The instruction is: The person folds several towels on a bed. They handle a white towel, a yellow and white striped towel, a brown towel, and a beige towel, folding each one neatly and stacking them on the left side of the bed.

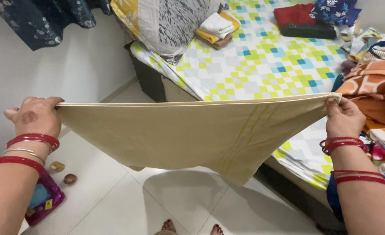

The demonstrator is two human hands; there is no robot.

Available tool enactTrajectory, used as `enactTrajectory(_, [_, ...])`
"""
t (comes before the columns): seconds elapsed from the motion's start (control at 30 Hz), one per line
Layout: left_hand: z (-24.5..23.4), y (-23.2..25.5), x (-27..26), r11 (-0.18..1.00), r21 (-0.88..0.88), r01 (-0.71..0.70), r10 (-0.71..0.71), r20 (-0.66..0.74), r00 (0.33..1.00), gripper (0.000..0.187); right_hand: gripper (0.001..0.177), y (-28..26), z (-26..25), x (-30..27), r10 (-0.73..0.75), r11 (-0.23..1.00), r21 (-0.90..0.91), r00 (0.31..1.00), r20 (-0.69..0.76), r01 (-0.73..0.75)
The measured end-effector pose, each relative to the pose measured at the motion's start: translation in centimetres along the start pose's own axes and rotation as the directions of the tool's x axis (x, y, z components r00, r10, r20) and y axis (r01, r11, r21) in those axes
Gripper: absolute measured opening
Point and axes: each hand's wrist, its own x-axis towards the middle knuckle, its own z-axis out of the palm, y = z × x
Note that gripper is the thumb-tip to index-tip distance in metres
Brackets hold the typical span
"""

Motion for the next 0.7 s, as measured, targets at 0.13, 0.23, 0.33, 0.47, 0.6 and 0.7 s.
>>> enactTrajectory(0.13, [-0.5, -0.2, 0.4, 0.993, -0.1, 0.065, -0.059, 0.061, 0.996, 0.035, 0.018, -0.7, -0.2, 0.5, -0.016, 0.992, 0.126, 1.0, -0.014, 0.018])
enactTrajectory(0.23, [-1.1, 0.3, 1.1, 0.984, -0.105, 0.142, -0.126, 0.142, 0.982, 0.028, 0.018, -1.2, -0.8, 0.8, -0.02, 0.994, 0.109, 0.999, -0.033, 0.024])
enactTrajectory(0.33, [-1.7, 0.8, 1.1, 0.972, -0.197, 0.13, -0.115, 0.086, 0.99, 0.034, 0.019, -1.6, -1.2, 1.3, -0.055, 0.995, 0.076, 0.997, -0.049, 0.059])
enactTrajectory(0.47, [-3.3, 2.1, 0.9, 0.905, -0.362, 0.223, -0.187, 0.132, 0.973, 0.026, 0.018, -1.9, -1.6, 1.7, -0.059, 0.994, 0.084, 0.996, -0.066, 0.064])
enactTrajectory(0.6, [-5.0, 4.0, 0.3, 0.987, -0.132, 0.095, -0.095, 0.006, 0.995, 0.024, 0.018, -1.8, -3.0, 1.9, -0.091, 0.99, 0.099, 0.992, -0.082, 0.099])
enactTrajectory(0.7, [-6.3, 4.3, 0.1, 0.999, -0.051, 0.012, -0.013, -0.021, 1.0, 0.023, 0.016, -1.7, -4.1, 2.0, -0.115, 0.986, 0.116, 0.991, -0.075, 0.123])
